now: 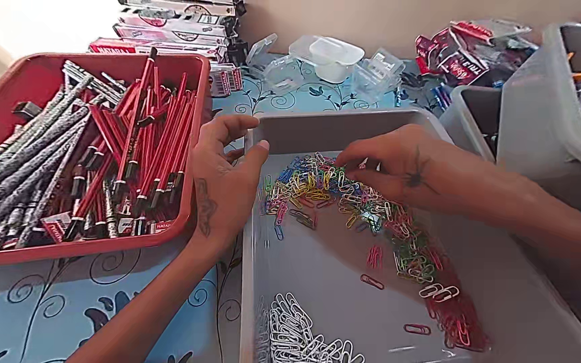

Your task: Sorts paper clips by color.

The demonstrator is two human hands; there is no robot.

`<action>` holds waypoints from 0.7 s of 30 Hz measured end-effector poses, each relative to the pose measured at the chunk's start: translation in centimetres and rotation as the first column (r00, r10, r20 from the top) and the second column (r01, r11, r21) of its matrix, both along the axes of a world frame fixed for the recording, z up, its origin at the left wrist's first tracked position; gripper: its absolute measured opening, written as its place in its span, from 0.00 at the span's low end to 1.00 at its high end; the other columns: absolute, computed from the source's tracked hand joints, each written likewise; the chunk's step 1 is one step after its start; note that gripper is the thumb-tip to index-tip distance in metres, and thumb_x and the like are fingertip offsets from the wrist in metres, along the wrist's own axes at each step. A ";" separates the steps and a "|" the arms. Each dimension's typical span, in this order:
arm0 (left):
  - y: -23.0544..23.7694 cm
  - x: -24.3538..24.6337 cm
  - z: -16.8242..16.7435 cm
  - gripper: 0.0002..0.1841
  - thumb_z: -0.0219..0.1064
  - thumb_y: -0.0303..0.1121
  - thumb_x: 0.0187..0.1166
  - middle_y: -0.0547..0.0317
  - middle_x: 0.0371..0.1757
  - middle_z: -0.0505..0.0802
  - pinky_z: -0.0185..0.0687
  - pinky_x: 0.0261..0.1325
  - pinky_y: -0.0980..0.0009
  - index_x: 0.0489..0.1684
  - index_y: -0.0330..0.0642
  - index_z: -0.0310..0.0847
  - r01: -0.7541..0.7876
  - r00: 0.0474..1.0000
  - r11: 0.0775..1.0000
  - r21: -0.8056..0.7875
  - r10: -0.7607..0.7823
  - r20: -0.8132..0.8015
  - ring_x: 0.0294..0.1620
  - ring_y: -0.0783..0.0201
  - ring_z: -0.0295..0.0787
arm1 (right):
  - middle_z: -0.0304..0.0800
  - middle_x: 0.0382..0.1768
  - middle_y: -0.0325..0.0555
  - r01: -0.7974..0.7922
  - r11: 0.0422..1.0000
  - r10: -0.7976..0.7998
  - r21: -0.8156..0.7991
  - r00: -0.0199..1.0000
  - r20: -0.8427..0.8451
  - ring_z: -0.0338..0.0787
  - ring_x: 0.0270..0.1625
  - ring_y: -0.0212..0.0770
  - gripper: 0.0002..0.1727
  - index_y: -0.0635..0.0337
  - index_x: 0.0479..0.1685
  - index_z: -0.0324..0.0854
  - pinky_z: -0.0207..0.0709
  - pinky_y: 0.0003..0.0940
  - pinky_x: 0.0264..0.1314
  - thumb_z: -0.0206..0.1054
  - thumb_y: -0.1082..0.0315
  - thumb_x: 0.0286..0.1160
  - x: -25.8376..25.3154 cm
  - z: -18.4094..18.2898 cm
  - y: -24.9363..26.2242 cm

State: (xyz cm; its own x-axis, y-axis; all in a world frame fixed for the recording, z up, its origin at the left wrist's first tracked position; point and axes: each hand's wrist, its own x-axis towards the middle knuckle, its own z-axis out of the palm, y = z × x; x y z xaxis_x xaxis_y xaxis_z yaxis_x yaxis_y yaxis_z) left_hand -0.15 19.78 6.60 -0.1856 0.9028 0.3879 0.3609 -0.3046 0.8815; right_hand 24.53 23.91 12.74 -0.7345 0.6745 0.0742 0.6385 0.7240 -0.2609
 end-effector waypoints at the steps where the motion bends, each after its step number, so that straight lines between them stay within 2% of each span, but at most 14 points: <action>1: -0.2 0.1 -0.1 0.20 0.63 0.29 0.79 0.60 0.64 0.83 0.82 0.52 0.79 0.70 0.43 0.75 0.018 0.998 0.999 -0.041 -0.016 0.060 0.56 0.75 0.84 | 0.92 0.36 0.40 -0.039 0.999 0.039 0.000 0.999 0.004 0.89 0.33 0.35 0.10 0.55 0.51 0.90 0.82 0.34 0.34 0.67 0.73 0.77 -0.3 -0.4 0.2; 2: -0.4 0.1 0.0 0.23 0.63 0.29 0.79 0.61 0.66 0.82 0.82 0.52 0.79 0.74 0.46 0.72 0.049 0.992 0.995 -0.087 -0.039 0.116 0.56 0.76 0.84 | 0.92 0.37 0.39 -0.085 0.996 0.085 0.011 0.996 0.005 0.90 0.36 0.36 0.09 0.54 0.50 0.90 0.83 0.36 0.36 0.66 0.72 0.77 -0.8 -0.8 0.3; 4: -0.5 0.2 -0.4 0.25 0.62 0.30 0.79 0.67 0.63 0.85 0.81 0.41 0.83 0.78 0.52 0.70 0.109 0.968 0.982 -0.156 -0.069 0.242 0.44 0.81 0.86 | 0.92 0.38 0.45 -0.165 0.985 0.165 0.044 0.986 0.015 0.93 0.40 0.44 0.09 0.58 0.49 0.90 0.84 0.43 0.38 0.69 0.69 0.77 -2.5 -1.2 0.3; 5: -0.2 0.4 -0.7 0.27 0.60 0.29 0.78 0.68 0.63 0.85 0.80 0.40 0.85 0.80 0.51 0.69 0.139 0.947 0.978 -0.156 -0.085 0.310 0.43 0.82 0.85 | 0.91 0.40 0.48 -0.194 0.979 0.192 0.053 0.980 0.048 0.92 0.42 0.47 0.11 0.59 0.52 0.89 0.82 0.45 0.39 0.70 0.66 0.77 -3.3 -1.4 0.5; 7: 0.6 0.5 -1.3 0.28 0.56 0.28 0.76 0.66 0.61 0.86 0.80 0.42 0.85 0.81 0.46 0.67 0.180 0.906 0.977 -0.110 -0.121 0.406 0.43 0.83 0.85 | 0.88 0.46 0.54 -0.204 0.979 0.203 0.000 0.970 0.137 0.90 0.46 0.52 0.18 0.61 0.62 0.87 0.81 0.47 0.43 0.70 0.61 0.79 -4.9 -1.4 1.3; 9: 0.8 0.3 -1.8 0.29 0.53 0.29 0.77 0.66 0.64 0.85 0.82 0.48 0.82 0.82 0.47 0.66 0.210 0.894 0.974 -0.089 -0.154 0.422 0.48 0.81 0.86 | 0.87 0.50 0.56 -0.178 0.981 0.190 -0.072 0.956 0.223 0.90 0.49 0.53 0.19 0.60 0.65 0.86 0.81 0.48 0.47 0.70 0.60 0.81 -6.0 -1.4 2.1; 12: 1.3 0.3 -2.3 0.29 0.51 0.28 0.75 0.64 0.65 0.84 0.81 0.52 0.80 0.81 0.43 0.66 0.219 0.887 0.975 -0.034 -0.184 0.424 0.52 0.80 0.85 | 0.89 0.37 0.54 -0.220 0.975 0.220 -0.014 0.963 0.154 0.91 0.41 0.54 0.08 0.64 0.49 0.89 0.79 0.52 0.38 0.70 0.71 0.76 -5.6 -1.7 3.6; 14: 1.5 0.3 -2.4 0.28 0.52 0.28 0.74 0.65 0.62 0.85 0.82 0.51 0.81 0.78 0.43 0.68 0.207 0.885 0.978 -0.010 -0.183 0.428 0.50 0.80 0.86 | 0.88 0.30 0.48 -0.150 0.988 0.146 0.021 0.978 0.147 0.90 0.36 0.49 0.05 0.62 0.40 0.88 0.79 0.48 0.35 0.71 0.70 0.77 -4.9 -1.2 3.9; 17: 1.6 0.3 -2.5 0.28 0.52 0.28 0.73 0.66 0.62 0.85 0.81 0.49 0.82 0.78 0.44 0.69 0.211 0.891 0.977 -0.025 -0.182 0.415 0.50 0.81 0.86 | 0.86 0.26 0.41 -0.051 0.998 0.056 -0.036 0.987 0.152 0.86 0.30 0.39 0.08 0.58 0.37 0.88 0.75 0.39 0.32 0.68 0.66 0.82 -3.7 -0.6 4.0; 19: 1.7 0.3 -2.5 0.28 0.52 0.27 0.74 0.66 0.63 0.85 0.81 0.50 0.82 0.78 0.44 0.69 0.208 0.893 0.978 -0.020 -0.182 0.411 0.50 0.81 0.86 | 0.86 0.29 0.36 -0.070 0.987 0.081 -0.141 0.994 0.077 0.83 0.31 0.29 0.11 0.57 0.39 0.89 0.74 0.28 0.32 0.62 0.65 0.85 -3.1 -0.7 4.4; 21: 1.8 0.5 -2.5 0.27 0.52 0.26 0.74 0.66 0.61 0.86 0.82 0.50 0.83 0.76 0.42 0.69 0.192 0.883 0.981 0.003 -0.174 0.435 0.50 0.82 0.86 | 0.86 0.29 0.35 -0.073 0.955 0.071 -0.286 0.997 -0.018 0.80 0.30 0.21 0.10 0.59 0.40 0.89 0.71 0.18 0.32 0.63 0.68 0.85 -3.6 -0.7 4.2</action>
